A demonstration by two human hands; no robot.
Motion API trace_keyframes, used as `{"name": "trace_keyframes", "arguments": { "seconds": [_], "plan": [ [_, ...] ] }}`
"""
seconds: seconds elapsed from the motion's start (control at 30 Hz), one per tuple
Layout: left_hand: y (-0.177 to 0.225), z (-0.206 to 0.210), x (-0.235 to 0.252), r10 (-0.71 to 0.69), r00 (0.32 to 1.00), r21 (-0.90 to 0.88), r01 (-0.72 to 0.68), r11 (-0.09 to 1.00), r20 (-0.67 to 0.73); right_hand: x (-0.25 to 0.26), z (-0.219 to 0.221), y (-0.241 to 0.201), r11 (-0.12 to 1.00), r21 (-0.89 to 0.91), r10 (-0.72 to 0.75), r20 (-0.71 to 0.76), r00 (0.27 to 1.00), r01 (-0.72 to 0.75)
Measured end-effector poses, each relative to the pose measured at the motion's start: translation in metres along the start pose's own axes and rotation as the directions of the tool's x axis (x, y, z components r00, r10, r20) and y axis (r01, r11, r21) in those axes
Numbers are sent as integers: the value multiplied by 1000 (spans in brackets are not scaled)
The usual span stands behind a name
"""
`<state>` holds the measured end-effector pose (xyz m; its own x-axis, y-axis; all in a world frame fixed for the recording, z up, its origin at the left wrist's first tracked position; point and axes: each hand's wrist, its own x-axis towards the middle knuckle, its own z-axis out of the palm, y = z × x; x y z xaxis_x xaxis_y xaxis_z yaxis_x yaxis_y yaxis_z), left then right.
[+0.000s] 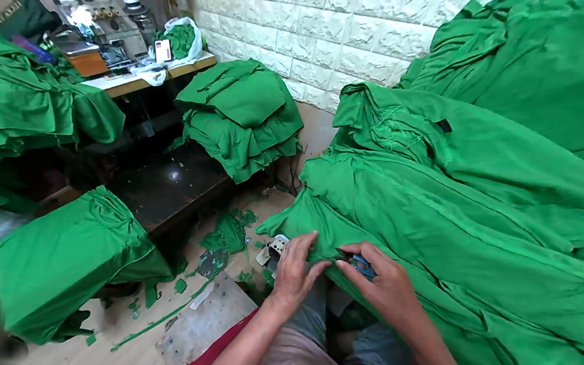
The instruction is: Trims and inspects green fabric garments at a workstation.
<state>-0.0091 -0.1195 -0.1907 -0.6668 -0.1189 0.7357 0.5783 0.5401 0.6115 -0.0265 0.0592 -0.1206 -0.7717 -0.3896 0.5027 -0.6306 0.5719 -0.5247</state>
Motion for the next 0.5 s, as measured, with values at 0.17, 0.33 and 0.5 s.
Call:
{"name": "trace_keyframes", "arguments": {
  "seconds": [0.17,0.33,0.5],
  "plan": [
    [-1,-9,-2,31,999,-39,-30,999,19,-1,1,2,1000,-1,9,-1,1000,-9],
    [0,-19,-10,20,1000,-34,-19,999,19,-1,3,-1,994,-93,-51,-8,999,50],
    [5,-19,-21,34,999,75,-35,997,21,-2,4,-4,944,-247,-223,7,975,218]
  ]
}}
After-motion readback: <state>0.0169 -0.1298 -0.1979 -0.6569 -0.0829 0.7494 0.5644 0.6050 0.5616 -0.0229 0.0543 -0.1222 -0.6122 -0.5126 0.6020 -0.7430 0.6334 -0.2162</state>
